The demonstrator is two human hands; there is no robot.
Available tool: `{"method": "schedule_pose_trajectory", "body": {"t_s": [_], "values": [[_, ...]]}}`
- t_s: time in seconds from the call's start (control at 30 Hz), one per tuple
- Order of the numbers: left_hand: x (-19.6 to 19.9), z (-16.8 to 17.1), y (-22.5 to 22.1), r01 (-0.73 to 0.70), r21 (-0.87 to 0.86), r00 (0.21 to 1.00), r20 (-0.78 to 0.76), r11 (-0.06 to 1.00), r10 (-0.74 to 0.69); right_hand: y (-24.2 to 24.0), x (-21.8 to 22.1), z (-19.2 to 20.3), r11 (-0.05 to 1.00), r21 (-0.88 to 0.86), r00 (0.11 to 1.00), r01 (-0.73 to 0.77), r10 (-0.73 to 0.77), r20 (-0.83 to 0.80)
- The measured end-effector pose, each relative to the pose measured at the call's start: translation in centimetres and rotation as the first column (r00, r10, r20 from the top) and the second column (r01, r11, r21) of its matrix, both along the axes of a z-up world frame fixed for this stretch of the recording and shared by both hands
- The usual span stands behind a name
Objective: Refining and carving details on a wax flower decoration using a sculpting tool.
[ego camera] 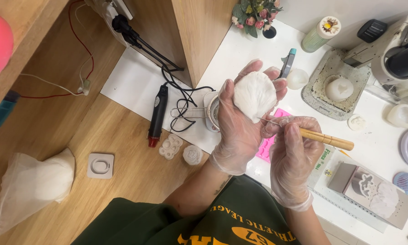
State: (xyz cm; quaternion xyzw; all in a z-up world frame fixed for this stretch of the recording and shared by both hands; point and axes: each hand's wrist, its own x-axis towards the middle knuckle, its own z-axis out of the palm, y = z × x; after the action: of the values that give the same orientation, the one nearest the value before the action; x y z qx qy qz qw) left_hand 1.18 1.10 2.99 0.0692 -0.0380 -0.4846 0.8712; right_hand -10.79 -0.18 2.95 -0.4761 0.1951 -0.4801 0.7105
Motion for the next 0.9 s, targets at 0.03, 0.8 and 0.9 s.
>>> {"method": "schedule_pose_trajectory", "body": {"t_s": [0.03,0.8,0.9], "values": [[-0.1,-0.1,0.0,0.002,-0.010,1.000,-0.005,1.000,-0.002,0.0,0.0,0.0,1.000,0.008,1.000,0.001,-0.001,0.000],[0.1,1.0,-0.7,0.031,0.017,0.994,-0.109,0.999,-0.029,0.6,-0.2,-0.8,0.954,-0.259,0.955,0.154,-0.211,-0.209],[0.1,1.1,-0.5,0.028,0.013,0.994,-0.109,1.000,-0.027,0.6,-0.4,-0.4,0.901,-0.420,0.953,0.106,-0.212,-0.215]]}}
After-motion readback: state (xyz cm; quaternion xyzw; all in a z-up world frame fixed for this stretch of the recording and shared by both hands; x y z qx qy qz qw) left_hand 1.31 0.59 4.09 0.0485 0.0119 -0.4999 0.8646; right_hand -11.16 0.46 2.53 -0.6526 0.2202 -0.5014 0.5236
